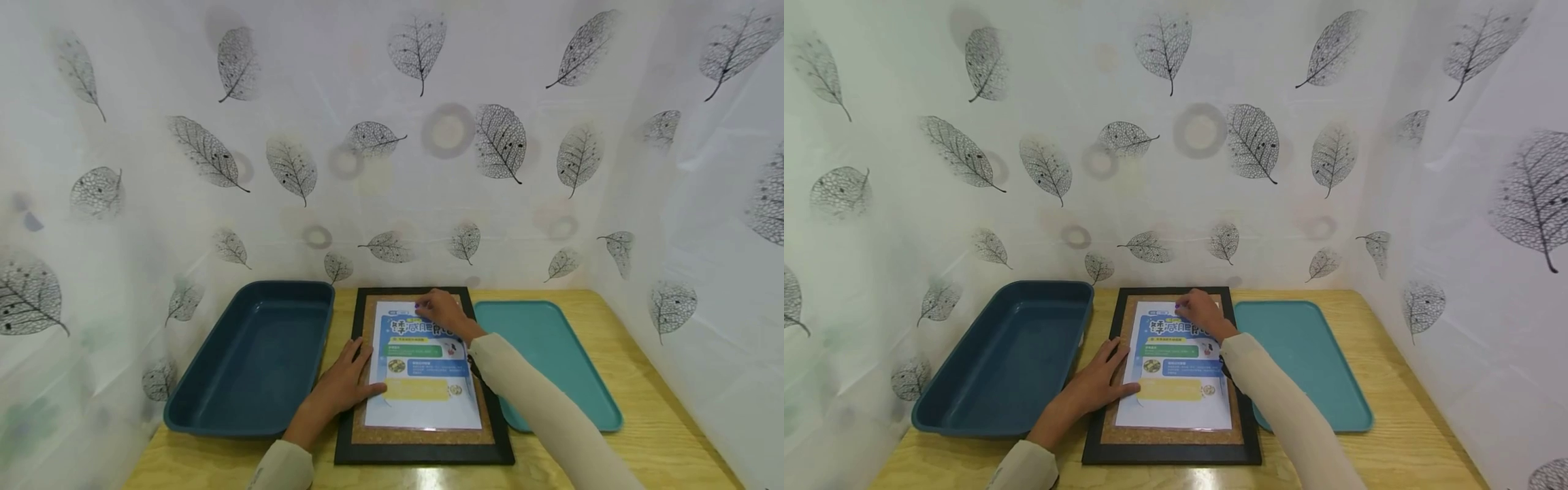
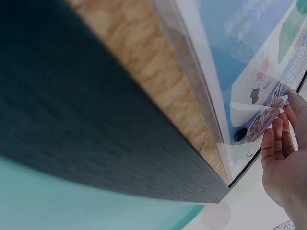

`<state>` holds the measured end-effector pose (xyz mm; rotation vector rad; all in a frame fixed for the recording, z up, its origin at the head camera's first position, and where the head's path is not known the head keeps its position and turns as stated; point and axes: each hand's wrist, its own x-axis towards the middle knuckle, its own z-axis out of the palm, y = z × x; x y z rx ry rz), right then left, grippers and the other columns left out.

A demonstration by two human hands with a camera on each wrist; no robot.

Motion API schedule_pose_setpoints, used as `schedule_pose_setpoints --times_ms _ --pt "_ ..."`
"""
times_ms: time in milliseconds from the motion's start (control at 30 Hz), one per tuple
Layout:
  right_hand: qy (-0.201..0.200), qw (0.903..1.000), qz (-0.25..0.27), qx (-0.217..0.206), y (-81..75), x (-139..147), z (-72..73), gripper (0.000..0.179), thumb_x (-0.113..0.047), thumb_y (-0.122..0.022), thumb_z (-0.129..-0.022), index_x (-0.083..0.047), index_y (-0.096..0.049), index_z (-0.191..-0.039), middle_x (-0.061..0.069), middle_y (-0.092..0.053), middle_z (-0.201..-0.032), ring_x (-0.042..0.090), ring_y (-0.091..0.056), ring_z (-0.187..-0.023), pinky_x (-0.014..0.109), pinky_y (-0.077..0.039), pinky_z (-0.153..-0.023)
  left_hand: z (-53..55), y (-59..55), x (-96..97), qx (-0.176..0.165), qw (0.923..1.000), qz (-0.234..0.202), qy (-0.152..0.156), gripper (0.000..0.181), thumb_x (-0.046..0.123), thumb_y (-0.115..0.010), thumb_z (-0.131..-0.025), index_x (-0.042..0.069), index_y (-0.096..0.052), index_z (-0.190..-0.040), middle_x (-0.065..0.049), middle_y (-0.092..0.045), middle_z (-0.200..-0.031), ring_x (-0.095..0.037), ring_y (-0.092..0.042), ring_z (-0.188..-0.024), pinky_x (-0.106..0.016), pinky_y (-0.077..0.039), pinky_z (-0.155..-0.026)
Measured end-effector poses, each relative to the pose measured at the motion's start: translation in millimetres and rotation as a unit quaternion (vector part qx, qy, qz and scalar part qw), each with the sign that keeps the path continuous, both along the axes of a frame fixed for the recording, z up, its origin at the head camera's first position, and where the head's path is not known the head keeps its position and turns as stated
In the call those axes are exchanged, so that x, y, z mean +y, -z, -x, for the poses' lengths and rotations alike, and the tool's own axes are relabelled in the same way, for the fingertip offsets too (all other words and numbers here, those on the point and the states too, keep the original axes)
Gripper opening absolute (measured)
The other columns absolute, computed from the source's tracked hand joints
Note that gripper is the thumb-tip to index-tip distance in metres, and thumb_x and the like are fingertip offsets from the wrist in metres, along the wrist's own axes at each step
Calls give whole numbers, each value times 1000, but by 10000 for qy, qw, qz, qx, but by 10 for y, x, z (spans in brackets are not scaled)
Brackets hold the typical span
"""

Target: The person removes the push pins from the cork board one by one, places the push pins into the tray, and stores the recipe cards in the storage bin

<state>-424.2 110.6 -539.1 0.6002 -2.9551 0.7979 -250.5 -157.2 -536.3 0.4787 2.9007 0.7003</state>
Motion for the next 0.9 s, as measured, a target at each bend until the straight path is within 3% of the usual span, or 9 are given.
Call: schedule_pose_setpoints --times_ms 300,900 --pt "263 9977 576 -256 19 -7 28 19 -19 -78 -96 -9 -80 -113 5 -76 -102 18 -69 -92 40 -56 -88 7 2 3 -51 10000 -23 -16 99 68 -68 -91 9 -35 -163 -18 -17 -171 -42 -15 -157 -62 -36 -114" --pt "706 9940 665 -513 49 -51 69 15 -20 -78 -96 -9 -80 -106 4 -73 -96 16 -64 -83 37 -53 -82 10 15 4 16 10000 -63 -16 98 66 -70 -91 8 -36 -162 -19 -19 -171 -43 -16 -157 -62 -37 -113"
